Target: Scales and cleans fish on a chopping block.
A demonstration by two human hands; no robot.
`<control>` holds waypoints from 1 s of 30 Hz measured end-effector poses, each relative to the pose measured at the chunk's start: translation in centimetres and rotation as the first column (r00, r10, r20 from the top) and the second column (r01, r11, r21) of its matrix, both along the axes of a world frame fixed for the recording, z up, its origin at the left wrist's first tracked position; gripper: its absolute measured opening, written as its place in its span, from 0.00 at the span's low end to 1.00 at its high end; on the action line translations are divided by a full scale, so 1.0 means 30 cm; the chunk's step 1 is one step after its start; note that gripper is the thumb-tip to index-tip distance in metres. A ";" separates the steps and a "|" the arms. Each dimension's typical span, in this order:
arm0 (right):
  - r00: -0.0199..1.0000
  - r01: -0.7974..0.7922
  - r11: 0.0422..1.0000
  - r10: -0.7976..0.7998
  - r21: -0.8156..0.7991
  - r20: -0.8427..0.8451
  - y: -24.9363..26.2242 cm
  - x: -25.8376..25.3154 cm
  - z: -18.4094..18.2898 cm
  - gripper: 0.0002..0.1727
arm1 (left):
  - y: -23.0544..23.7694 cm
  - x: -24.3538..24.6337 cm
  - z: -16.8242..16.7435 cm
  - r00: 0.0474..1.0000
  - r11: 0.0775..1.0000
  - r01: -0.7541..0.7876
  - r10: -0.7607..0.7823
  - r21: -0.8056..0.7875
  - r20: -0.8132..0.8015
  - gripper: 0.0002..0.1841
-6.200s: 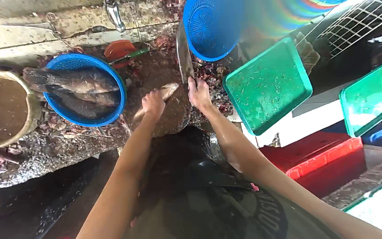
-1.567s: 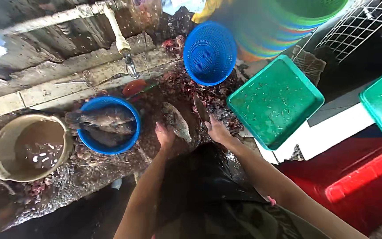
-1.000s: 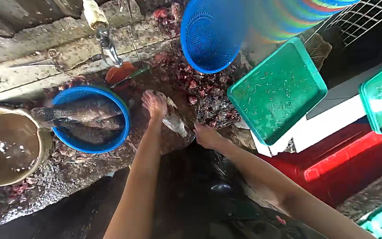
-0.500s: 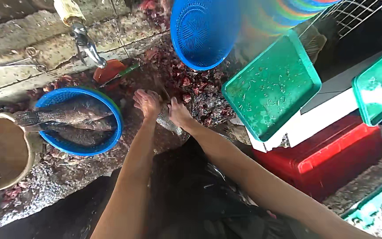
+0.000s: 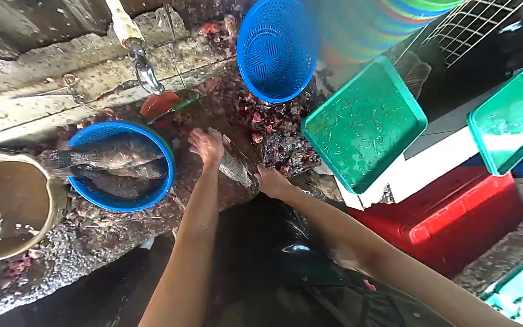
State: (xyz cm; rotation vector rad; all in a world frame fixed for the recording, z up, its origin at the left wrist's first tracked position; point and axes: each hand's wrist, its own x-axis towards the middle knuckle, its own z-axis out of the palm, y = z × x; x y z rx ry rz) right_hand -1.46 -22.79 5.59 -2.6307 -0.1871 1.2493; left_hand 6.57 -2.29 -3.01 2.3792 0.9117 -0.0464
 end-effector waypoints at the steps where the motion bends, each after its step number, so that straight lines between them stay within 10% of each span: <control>1: 1.000 0.007 1.000 -0.007 0.004 0.009 0.022 -0.001 -0.017 0.24 | -0.003 -0.005 -0.005 1.000 1.000 -0.001 0.001 0.009 -0.005 0.27; 9: 0.955 0.152 0.972 -0.190 0.177 0.226 0.063 -0.063 -0.150 0.29 | 0.002 -0.011 -0.015 1.000 0.999 -0.004 0.003 0.035 0.014 0.31; 19: 0.952 -0.205 0.971 0.226 0.120 -0.207 -0.126 0.076 0.095 0.24 | 0.009 -0.022 0.009 0.998 0.999 0.032 -0.032 0.012 0.059 0.39; 22: 0.964 -0.198 0.929 0.243 0.314 -0.110 -0.161 0.203 0.028 0.21 | 0.034 -0.033 0.070 0.977 0.948 0.211 -0.209 -0.237 0.033 0.39; 26: 0.986 -0.122 0.893 0.159 0.433 -0.049 -0.120 0.234 -0.028 0.27 | 0.098 -0.031 0.063 0.987 0.609 0.160 -0.125 -0.777 0.105 0.28; 30: 0.984 -0.177 0.907 0.164 0.381 0.067 -0.050 0.155 -0.021 0.25 | 0.126 -0.066 0.100 0.983 0.582 0.170 -0.042 -0.795 0.180 0.30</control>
